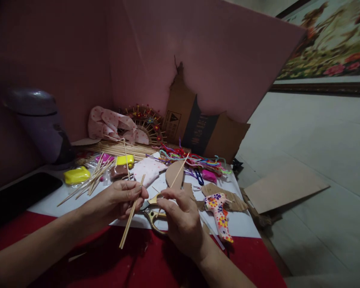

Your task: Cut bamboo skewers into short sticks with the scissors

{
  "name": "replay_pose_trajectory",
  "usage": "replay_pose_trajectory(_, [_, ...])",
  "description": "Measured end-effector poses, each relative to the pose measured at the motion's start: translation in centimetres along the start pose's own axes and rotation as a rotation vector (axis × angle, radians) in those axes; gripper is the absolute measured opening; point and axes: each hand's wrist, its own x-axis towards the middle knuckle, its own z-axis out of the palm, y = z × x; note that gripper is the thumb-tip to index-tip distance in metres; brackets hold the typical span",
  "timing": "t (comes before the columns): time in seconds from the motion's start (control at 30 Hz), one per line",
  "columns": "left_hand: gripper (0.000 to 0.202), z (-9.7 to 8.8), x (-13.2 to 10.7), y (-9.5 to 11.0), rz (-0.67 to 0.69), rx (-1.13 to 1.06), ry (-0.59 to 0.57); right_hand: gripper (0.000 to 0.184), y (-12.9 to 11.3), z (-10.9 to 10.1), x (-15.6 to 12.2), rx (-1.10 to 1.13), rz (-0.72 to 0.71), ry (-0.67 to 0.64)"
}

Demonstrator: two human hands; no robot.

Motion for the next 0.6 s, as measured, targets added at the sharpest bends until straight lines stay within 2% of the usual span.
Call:
replay_pose_trajectory(0.13, [0.022, -0.05, 0.17, -0.12, 0.019, -0.024, 0.021, 0.029, -0.45, -0.14, -0.04, 0.058, -0.014, -0.054])
replay_pose_trajectory(0.4, [0.024, -0.06, 0.29, -0.04, 0.039, -0.010, 0.072, 0.030, -0.57, -0.11, -0.19, 0.106, -0.071, -0.083])
replay_pose_trajectory(0.6, [0.026, -0.28, 0.31, -0.17, 0.071, 0.089, 0.117, 0.031, -0.64, -0.08, 0.05, 0.119, -0.083, -0.093])
